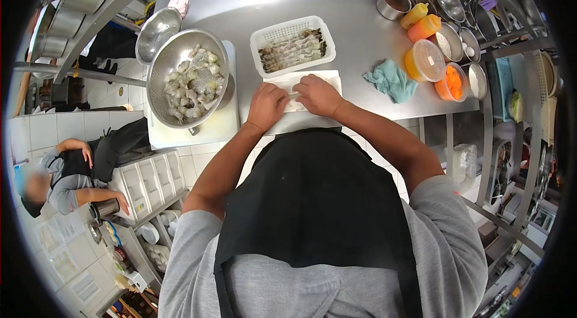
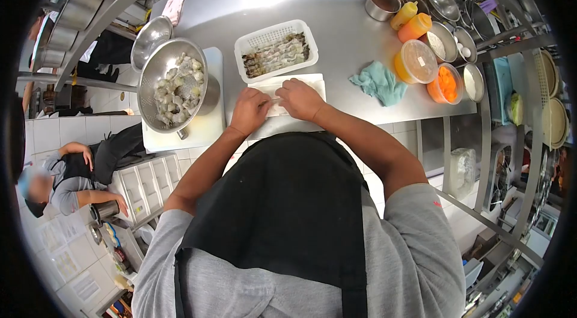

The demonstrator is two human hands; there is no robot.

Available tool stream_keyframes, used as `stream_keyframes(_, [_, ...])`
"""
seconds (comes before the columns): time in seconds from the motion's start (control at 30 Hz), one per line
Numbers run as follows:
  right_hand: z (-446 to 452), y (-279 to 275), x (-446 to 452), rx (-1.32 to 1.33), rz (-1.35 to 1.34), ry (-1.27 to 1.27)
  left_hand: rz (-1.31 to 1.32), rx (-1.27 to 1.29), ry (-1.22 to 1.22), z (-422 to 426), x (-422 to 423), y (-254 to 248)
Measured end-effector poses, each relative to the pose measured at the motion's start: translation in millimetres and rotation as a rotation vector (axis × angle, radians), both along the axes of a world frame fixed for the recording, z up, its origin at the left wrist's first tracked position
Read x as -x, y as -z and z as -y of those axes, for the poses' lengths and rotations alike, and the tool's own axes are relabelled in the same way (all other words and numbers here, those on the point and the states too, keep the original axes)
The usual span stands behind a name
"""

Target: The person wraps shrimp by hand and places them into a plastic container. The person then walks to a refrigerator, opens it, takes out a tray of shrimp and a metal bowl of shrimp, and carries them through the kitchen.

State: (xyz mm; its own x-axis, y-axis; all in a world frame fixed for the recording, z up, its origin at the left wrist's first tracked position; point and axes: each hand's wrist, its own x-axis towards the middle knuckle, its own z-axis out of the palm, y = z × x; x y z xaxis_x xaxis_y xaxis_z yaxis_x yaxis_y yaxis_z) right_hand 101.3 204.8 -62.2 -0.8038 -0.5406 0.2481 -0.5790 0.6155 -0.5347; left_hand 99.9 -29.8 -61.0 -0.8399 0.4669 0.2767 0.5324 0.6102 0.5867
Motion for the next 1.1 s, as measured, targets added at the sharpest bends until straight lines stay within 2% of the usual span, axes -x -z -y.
stream_keyframes(0.2, [31.0,1.1,1.7,0.001,0.063,0.02,-0.014,0.018,-0.006,12.9,-2.0,5.8])
stream_keyframes(0.5, [37.5,7.5,-8.7,-0.046,-0.021,0.09,0.056,0.147,-0.04,6.1,3.7,2.0])
stream_keyframes(0.9, [50.1,-3.3,-16.2,-0.302,-0.081,0.102,0.194,0.661,-0.096,-24.6,17.5,-22.1])
stream_keyframes(0.97, [39.1,-11.1,-16.6,-0.243,0.011,0.128,0.206,0.694,-0.1,-26.5,17.5,-21.4])
stream_keyframes(1.0, [30.1,-14.9,-17.5,-0.216,0.06,0.136,0.217,0.708,-0.104,-26.6,15.3,-19.9])
stream_keyframes(1.1, [-6.0,-15.0,-20.4,-0.239,0.086,0.281,0.064,0.531,-0.143,-17.9,2.3,-5.1])
